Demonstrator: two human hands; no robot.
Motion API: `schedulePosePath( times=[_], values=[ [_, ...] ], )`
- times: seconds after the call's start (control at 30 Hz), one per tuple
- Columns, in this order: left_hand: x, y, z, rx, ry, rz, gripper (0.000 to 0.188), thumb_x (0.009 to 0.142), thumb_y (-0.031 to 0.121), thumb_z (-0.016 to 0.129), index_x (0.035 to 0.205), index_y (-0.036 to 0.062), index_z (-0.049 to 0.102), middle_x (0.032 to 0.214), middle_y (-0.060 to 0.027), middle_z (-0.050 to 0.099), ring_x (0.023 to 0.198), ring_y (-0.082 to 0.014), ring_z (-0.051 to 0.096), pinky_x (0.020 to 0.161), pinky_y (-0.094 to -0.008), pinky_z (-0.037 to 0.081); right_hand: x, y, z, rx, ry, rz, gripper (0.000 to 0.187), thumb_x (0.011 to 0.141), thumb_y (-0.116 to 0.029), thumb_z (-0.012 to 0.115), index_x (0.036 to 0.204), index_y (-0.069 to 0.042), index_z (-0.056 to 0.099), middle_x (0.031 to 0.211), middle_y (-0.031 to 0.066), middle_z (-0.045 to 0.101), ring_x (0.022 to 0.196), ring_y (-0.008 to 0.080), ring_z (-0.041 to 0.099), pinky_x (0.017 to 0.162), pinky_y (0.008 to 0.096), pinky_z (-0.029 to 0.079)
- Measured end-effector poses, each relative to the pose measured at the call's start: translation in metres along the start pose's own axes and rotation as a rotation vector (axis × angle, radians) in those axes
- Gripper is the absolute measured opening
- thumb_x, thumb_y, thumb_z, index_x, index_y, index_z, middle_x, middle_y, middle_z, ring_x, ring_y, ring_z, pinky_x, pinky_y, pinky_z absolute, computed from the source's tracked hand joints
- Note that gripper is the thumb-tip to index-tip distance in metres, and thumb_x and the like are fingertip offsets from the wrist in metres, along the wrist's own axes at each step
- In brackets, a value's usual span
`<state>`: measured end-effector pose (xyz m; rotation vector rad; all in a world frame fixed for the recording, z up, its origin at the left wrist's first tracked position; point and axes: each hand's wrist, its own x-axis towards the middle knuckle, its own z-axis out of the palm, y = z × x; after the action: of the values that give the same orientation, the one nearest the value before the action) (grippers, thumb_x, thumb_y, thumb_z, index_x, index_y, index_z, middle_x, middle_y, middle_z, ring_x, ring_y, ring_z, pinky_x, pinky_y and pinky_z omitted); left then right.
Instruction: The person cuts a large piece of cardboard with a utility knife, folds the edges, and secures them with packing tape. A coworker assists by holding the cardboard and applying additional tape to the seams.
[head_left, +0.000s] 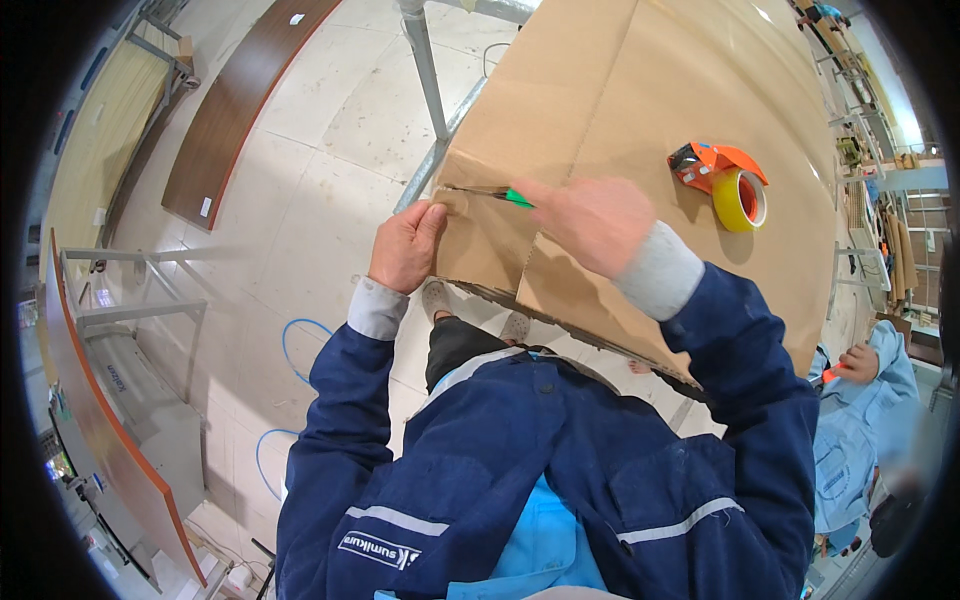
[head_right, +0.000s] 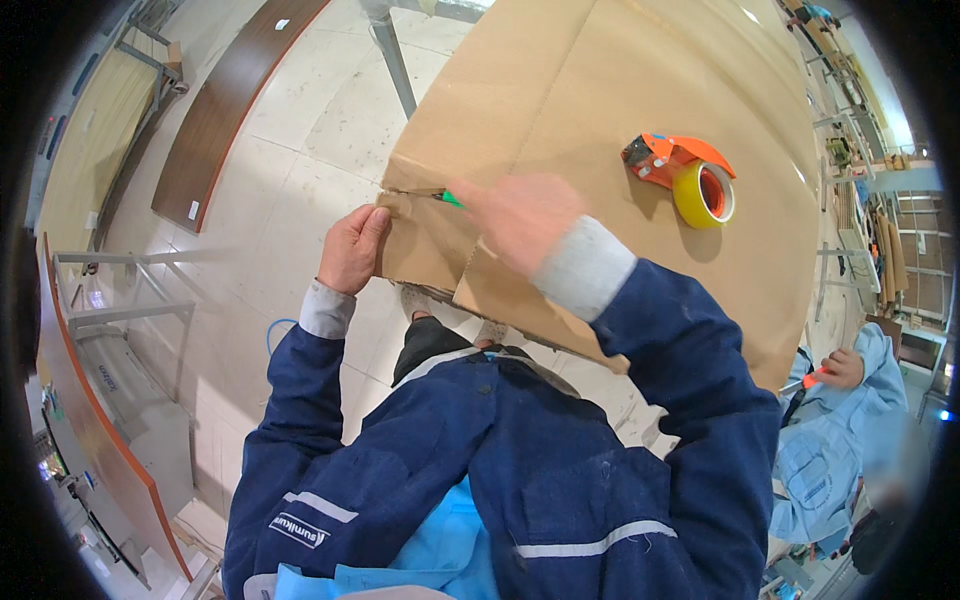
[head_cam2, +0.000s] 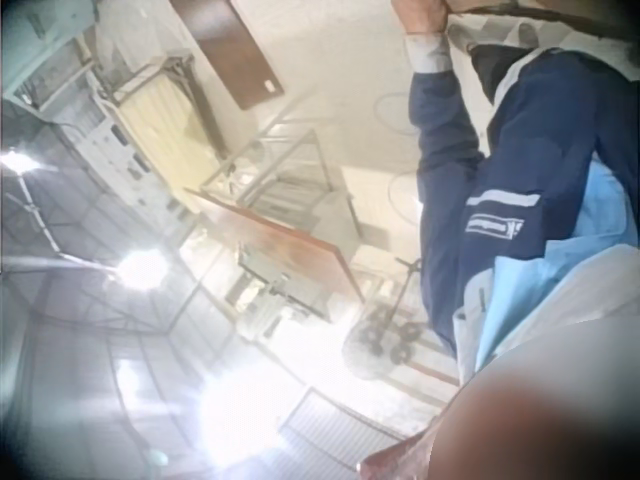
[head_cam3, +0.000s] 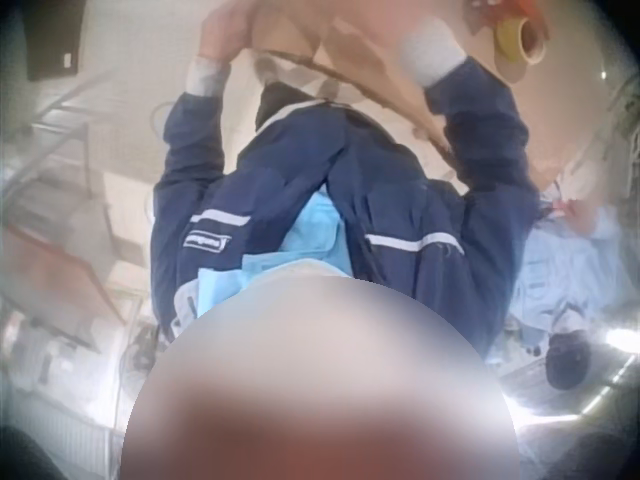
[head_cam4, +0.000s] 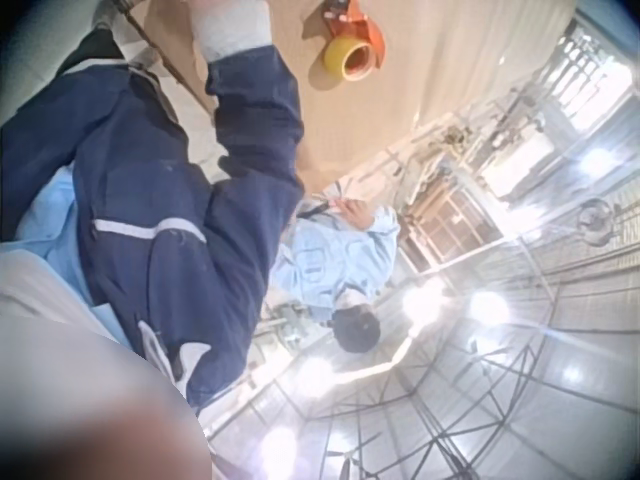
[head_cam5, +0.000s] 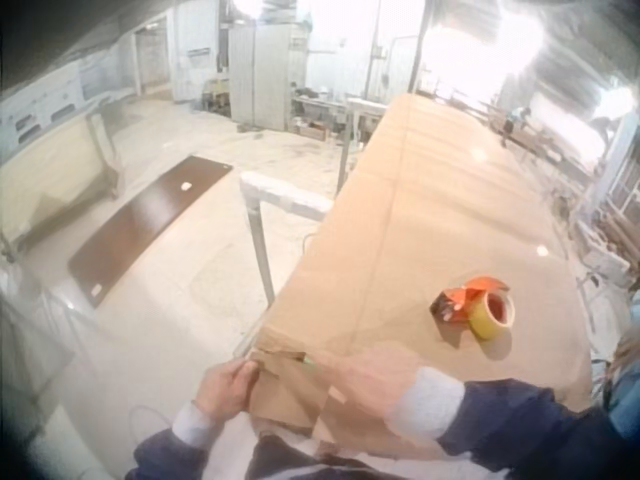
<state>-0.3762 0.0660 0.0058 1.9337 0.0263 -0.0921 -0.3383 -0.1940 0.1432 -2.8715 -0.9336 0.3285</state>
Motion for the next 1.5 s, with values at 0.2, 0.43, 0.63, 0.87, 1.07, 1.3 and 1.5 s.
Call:
schedulePosePath(
  times=[0.2,0.43,0.63,0.87,1.07,1.3,1.5],
  values=[
    [-0.014,-0.003,-0.002,-0.030,0.020,0.034,0.035,0.108,0.032,0.060,0.093,0.0000,0.065,0.074,-0.0076,0.062,0.068,-0.0165,0.054,0.066,-0.0335,0.048,-0.010,-0.004,0.007,-0.147,-0.091,0.019,0.030,0.100,-0.031,0.063,0.128,-0.020,0.063,0.064,0.0122,0.061,0.062,0.0359,0.064,0.053,0.0485,0.046],
    [-0.022,0.018,-0.006,0.055,0.087,-0.005,0.033,0.102,0.032,0.067,0.111,0.0004,0.066,0.086,-0.0119,0.069,0.079,-0.0249,0.065,0.074,-0.0356,0.053,-0.063,0.018,0.007,-0.146,-0.074,0.063,0.029,0.102,-0.032,0.062,0.128,-0.018,0.062,0.064,0.0142,0.060,0.060,0.0369,0.062,0.051,0.0480,0.044],
    [-0.033,0.091,0.029,0.661,0.227,0.491,0.056,0.090,0.047,0.076,0.123,0.0022,0.065,0.124,-0.0166,0.066,0.116,-0.0347,0.061,0.099,-0.0440,0.048,-0.070,0.020,0.007,-0.113,-0.017,0.036,0.033,0.102,-0.028,0.061,0.132,-0.015,0.061,0.065,0.0150,0.062,0.060,0.0371,0.063,0.051,0.0484,0.044],
    [-0.016,0.103,0.067,0.939,-0.129,0.237,0.094,0.070,0.083,0.071,0.119,0.0026,0.068,0.112,-0.0140,0.069,0.108,-0.0308,0.060,0.096,-0.0429,0.039,-0.075,0.024,0.006,-0.122,-0.026,0.017,0.025,0.098,-0.018,0.059,0.123,-0.012,0.062,0.067,0.0151,0.064,0.063,0.0375,0.067,0.053,0.0494,0.047],
    [-0.012,0.096,0.073,0.778,-0.279,-0.034,0.061,0.069,0.065,0.082,0.094,0.0095,0.078,0.088,-0.0135,0.074,0.088,-0.0345,0.070,0.082,-0.0459,0.050,-0.062,0.020,0.011,-0.178,0.020,-0.086,0.024,0.094,-0.012,0.058,0.118,-0.010,0.062,0.070,0.0134,0.066,0.066,0.0368,0.069,0.054,0.0492,0.050],
    [-0.022,0.104,0.058,0.610,-0.368,-0.199,0.046,0.075,0.052,0.084,0.095,0.0102,0.078,0.088,-0.0118,0.075,0.085,-0.0315,0.071,0.076,-0.0427,0.054,-0.091,0.028,-0.003,-0.147,-0.056,-0.042,0.028,0.097,-0.018,0.060,0.124,-0.014,0.062,0.072,0.0140,0.068,0.066,0.0360,0.068,0.058,0.0501,0.049],
    [-0.022,0.105,0.053,0.610,-0.361,-0.107,0.049,0.073,0.054,0.085,0.084,0.0076,0.074,0.076,-0.0125,0.070,0.076,-0.0315,0.068,0.071,-0.0436,0.051,-0.107,0.020,-0.014,-0.102,-0.108,0.042,0.029,0.100,-0.022,0.058,0.128,-0.016,0.061,0.069,0.0135,0.064,0.068,0.0360,0.067,0.056,0.0505,0.047]
  ],
)
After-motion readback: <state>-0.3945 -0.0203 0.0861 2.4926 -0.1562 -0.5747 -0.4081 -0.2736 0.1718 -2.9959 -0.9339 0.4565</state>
